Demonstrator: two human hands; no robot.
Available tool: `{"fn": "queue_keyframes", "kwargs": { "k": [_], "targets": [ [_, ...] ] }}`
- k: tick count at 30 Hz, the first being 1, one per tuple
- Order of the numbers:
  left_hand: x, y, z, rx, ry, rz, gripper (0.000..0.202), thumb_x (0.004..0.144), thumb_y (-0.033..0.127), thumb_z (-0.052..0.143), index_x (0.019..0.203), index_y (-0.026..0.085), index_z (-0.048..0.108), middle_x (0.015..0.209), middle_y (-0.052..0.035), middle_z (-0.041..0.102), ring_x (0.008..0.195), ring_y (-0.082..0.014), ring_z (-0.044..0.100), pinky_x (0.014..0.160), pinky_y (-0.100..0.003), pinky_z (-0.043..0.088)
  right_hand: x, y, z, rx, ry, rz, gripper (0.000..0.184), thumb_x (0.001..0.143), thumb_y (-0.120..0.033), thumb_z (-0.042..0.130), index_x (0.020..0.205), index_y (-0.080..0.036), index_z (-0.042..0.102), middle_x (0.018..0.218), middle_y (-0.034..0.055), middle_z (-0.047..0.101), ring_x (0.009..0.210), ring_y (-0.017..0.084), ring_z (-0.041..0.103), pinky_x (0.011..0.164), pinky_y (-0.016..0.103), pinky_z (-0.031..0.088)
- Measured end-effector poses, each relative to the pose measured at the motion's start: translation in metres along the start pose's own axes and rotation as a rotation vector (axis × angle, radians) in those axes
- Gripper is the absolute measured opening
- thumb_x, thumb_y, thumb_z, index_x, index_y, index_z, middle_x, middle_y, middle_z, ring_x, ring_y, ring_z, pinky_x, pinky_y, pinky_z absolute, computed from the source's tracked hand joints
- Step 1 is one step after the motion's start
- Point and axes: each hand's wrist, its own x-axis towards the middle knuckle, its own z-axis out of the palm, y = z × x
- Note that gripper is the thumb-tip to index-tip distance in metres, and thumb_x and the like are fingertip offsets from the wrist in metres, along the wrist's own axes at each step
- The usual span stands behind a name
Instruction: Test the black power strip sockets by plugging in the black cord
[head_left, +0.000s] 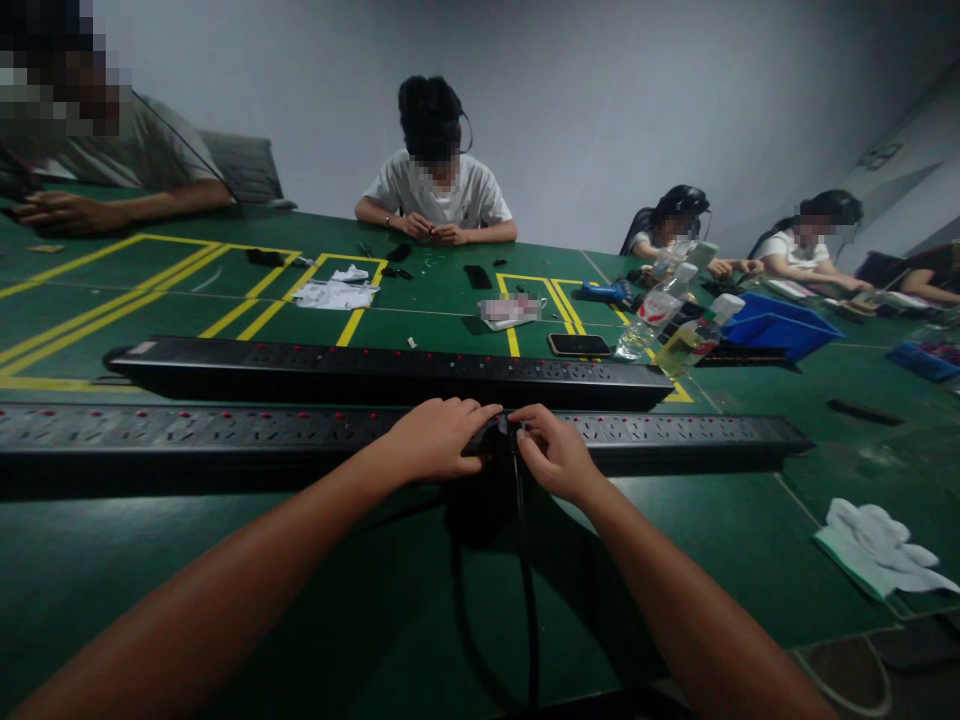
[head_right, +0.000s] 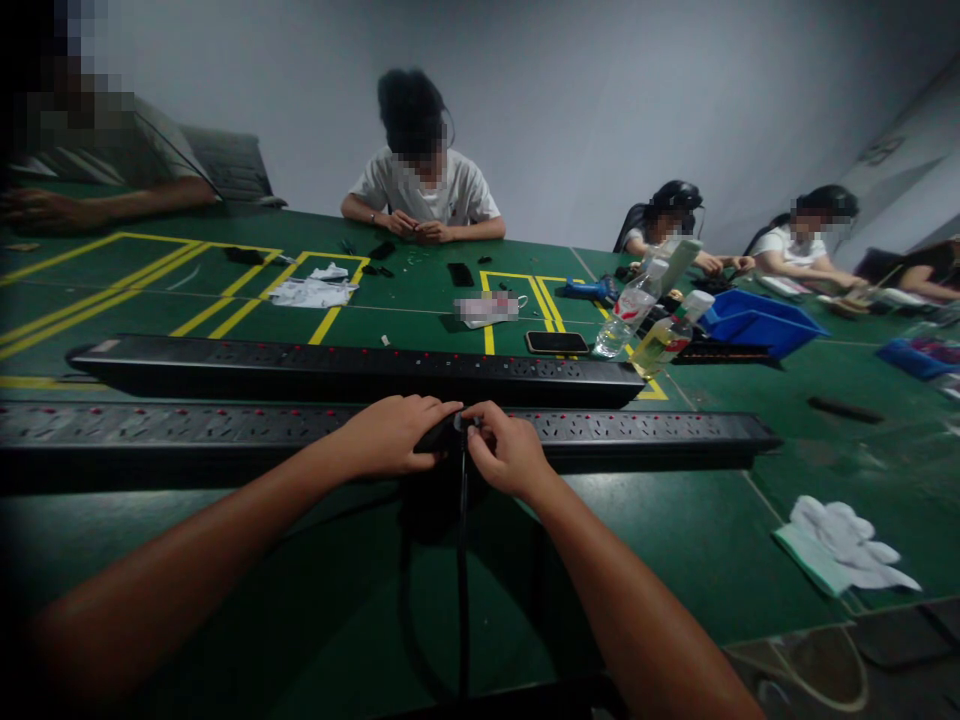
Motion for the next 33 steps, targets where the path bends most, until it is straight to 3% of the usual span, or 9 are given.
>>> {"fn": "queue_keyframes", "kwargs": {
  "k": [10,15,18,27,30,33],
  "targets": [
    [-0.001,0.001,0.002,0.041,0.015,0.006,0.075,0.081,0.048,0.056,0.147,0.022,0.030,0.124,-0.0113,0.059,0.103,-0.0287,0.059,0.083,-0.038,0.043,0.000,-0.003,-0.001,0.018,0.005,0.019,0.020,0.089,-0.027,0.045,0.106,-0.022,0.054,0.059,-0.0059,0.045,0.052,0.012,0.045,0.054,0.025,0.030],
    [0.000,0.008,0.004,0.105,-0.004,-0.055,0.090,0.075,0.050,0.064,0.151,0.030,0.018,0.117,-0.0105,0.059,0.098,-0.0302,0.059,0.075,-0.038,0.043,0.004,-0.012,-0.001,-0.058,-0.001,0.075,0.027,0.085,-0.041,0.056,0.105,-0.023,0.054,0.056,-0.0082,0.041,0.051,0.012,0.042,0.053,0.024,0.027],
    [0.001,0.013,0.004,0.115,-0.006,-0.107,0.084,0.077,0.052,0.062,0.149,0.031,0.024,0.111,-0.0111,0.060,0.095,-0.0303,0.059,0.073,-0.038,0.042,0.009,-0.015,0.001,-0.076,0.019,0.115,0.029,0.083,-0.046,0.058,0.102,-0.024,0.054,0.055,-0.0083,0.044,0.050,0.012,0.043,0.051,0.024,0.026],
    [0.003,0.013,0.007,0.133,0.028,-0.080,0.057,0.087,0.060,0.043,0.127,0.020,0.052,0.104,-0.0131,0.061,0.089,-0.0291,0.059,0.071,-0.039,0.043,0.028,-0.020,0.008,0.000,0.031,0.206,0.011,0.076,-0.028,0.059,0.084,-0.021,0.058,0.053,-0.0067,0.050,0.047,0.010,0.044,0.049,0.023,0.027],
    [0.001,0.015,0.007,0.138,0.045,-0.086,0.060,0.088,0.059,0.044,0.134,0.022,0.047,0.106,-0.0133,0.061,0.089,-0.0292,0.059,0.071,-0.039,0.043,0.027,-0.025,0.011,0.038,0.050,0.217,0.008,0.074,-0.026,0.059,0.080,-0.020,0.058,0.051,-0.0065,0.048,0.046,0.010,0.042,0.047,0.023,0.026],
    [0.002,0.015,0.008,0.126,0.038,-0.084,0.065,0.088,0.059,0.045,0.143,0.025,0.037,0.111,-0.0139,0.060,0.093,-0.0300,0.059,0.074,-0.039,0.043,0.023,-0.042,-0.005,0.109,0.142,0.221,0.008,0.073,-0.026,0.061,0.075,-0.020,0.056,0.051,-0.0063,0.046,0.044,0.010,0.040,0.043,0.023,0.025]
  ]
}}
